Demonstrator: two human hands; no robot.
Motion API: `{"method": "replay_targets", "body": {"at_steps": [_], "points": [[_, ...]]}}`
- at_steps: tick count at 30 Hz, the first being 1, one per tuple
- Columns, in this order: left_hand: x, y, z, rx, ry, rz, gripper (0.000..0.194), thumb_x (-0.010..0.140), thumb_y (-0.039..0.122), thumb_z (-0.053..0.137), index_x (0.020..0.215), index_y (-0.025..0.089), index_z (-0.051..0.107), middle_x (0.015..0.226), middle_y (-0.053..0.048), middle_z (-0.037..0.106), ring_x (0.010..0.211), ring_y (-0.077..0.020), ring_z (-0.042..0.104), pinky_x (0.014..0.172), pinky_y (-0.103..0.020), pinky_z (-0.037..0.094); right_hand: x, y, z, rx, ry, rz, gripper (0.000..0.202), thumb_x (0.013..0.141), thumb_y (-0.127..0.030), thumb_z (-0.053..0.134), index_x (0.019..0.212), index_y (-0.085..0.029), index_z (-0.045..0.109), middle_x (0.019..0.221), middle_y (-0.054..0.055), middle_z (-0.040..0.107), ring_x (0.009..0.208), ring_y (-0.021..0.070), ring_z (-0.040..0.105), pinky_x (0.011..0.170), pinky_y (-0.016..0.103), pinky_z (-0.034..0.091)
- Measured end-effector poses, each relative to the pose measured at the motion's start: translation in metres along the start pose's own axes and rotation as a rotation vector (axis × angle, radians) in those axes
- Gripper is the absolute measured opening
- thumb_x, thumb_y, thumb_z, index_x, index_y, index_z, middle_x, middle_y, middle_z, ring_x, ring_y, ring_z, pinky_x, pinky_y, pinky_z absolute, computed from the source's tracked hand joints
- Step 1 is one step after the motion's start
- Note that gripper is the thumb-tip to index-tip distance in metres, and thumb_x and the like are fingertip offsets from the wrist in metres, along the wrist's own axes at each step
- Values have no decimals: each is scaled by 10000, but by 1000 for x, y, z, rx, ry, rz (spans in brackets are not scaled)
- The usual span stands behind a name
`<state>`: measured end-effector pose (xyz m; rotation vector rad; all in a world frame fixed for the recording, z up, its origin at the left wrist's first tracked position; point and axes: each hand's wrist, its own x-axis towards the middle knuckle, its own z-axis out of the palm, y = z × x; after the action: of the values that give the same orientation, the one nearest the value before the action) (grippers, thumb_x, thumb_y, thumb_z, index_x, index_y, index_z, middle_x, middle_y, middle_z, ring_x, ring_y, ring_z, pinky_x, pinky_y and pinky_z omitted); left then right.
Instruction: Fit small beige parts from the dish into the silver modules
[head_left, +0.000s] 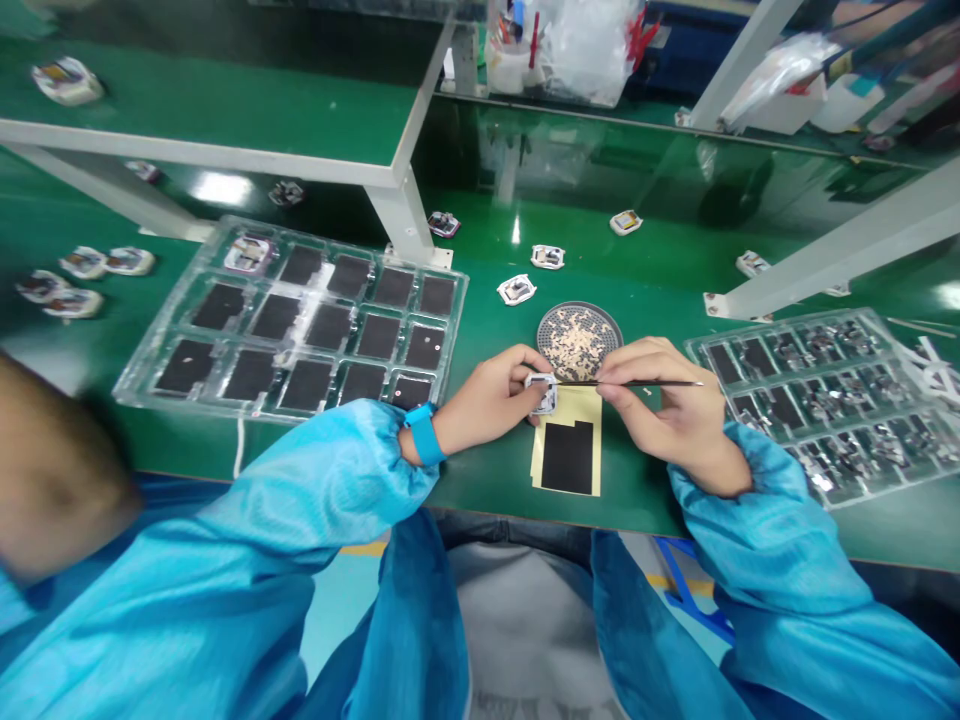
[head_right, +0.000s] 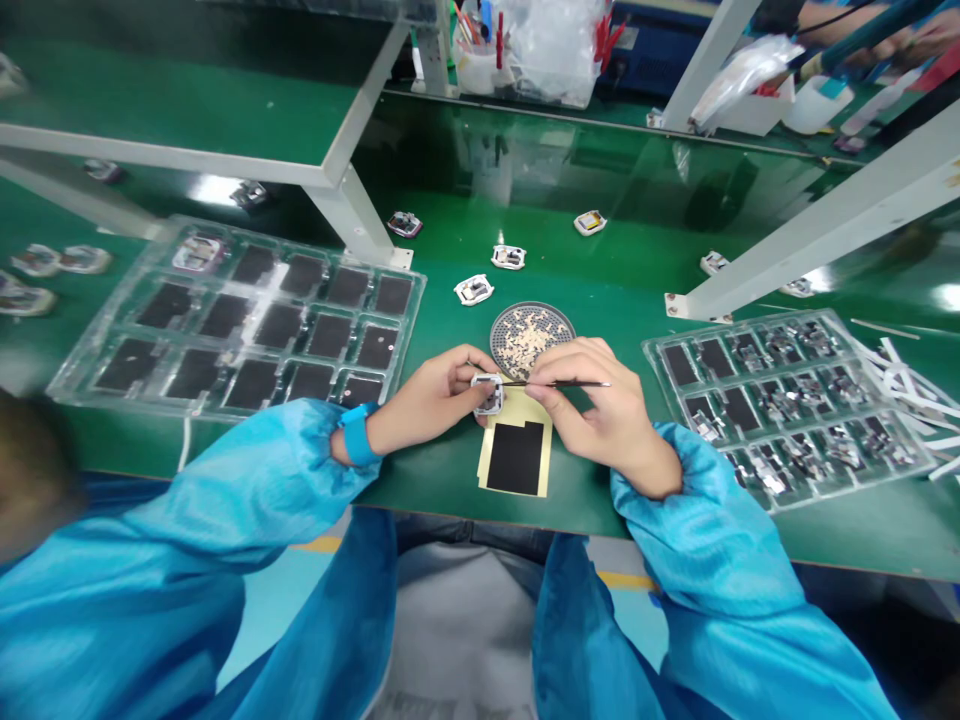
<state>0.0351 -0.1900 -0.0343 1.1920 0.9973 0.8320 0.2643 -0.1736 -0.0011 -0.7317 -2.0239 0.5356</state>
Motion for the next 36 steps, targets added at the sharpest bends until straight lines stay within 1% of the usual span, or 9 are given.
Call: {"method": "replay_targets", "body": {"at_steps": [4, 10, 14, 16, 20, 26, 31, 33, 36], "points": [[0, 0, 0, 12, -3, 5, 141, 907, 158, 635, 1038, 152, 581, 836, -34, 705, 699, -136, 706, 646, -273, 617, 0, 0, 0, -31, -7, -17, 255, 813, -56, 737, 978, -241, 678, 902, 42, 754, 857, 234, 722, 793, 435, 535], [1, 1, -1, -3, -11, -6, 197, 890, 95, 620, 1071, 154, 569, 897, -29, 710, 703, -120, 716, 634, -239, 599, 1, -5, 1, -159, -82, -59, 259, 822, -77, 746, 1000, -247, 665, 923, 34, 759, 872, 234, 724, 829, 448, 517], [1, 3, -1, -23, -1, -21, 222, 877, 62, 626, 1076, 148, 577, 927, -31, 718, 687, -118, 725, 631, -233, 593, 0, -7, -1, -25, 25, 51, 222, 822, -98, 744, 975, -247, 686, 908, 41, 749, 872, 238, 725, 802, 433, 562], [0, 6, -1, -21, 12, -20, 202, 894, 82, 629, 1082, 143, 590, 944, -42, 728, 686, -118, 726, 632, -235, 592, 0, -6, -2, 38, 41, 108, 205, 828, -108, 740, 967, -250, 690, 898, 39, 744, 877, 237, 727, 804, 427, 581], [-1, 9, -1, -11, 36, -4, 198, 940, 167, 631, 1135, 136, 615, 994, -73, 745, 711, -124, 721, 605, -225, 580, 0, -4, -1, 15, 4, 142, 205, 829, -118, 751, 966, -256, 689, 905, 30, 743, 877, 228, 724, 830, 422, 585], [-2, 9, -2, 13, 41, 44, 259, 964, 279, 637, 1186, 146, 639, 1000, -81, 755, 743, -135, 720, 595, -215, 560, -1, -2, 1, 43, 4, 203, 142, 866, -174, 747, 964, -262, 692, 907, 31, 742, 864, 220, 720, 806, 403, 588], [-1, 10, -4, 4, 61, 72, 265, 958, 328, 649, 1148, 143, 662, 943, -75, 766, 708, -134, 714, 557, -210, 531, 0, 4, -2, 147, -5, 302, 62, 900, -264, 739, 940, -252, 693, 920, 41, 740, 899, 224, 716, 845, 416, 592], [0, 11, -6, -15, 62, 68, 266, 956, 326, 649, 1143, 137, 668, 900, -70, 767, 685, -135, 715, 529, -205, 505, 1, 5, -6, 218, -32, 330, 65, 898, -269, 745, 927, -243, 693, 934, 46, 740, 916, 220, 715, 862, 415, 591], [1, 11, -9, -37, 58, 46, 276, 959, 319, 641, 1155, 128, 673, 828, -60, 755, 651, -138, 720, 478, -195, 441, 4, 5, -9, 307, -56, 310, 62, 892, -239, 749, 913, -233, 690, 929, 50, 737, 919, 217, 712, 857, 410, 588]]}}
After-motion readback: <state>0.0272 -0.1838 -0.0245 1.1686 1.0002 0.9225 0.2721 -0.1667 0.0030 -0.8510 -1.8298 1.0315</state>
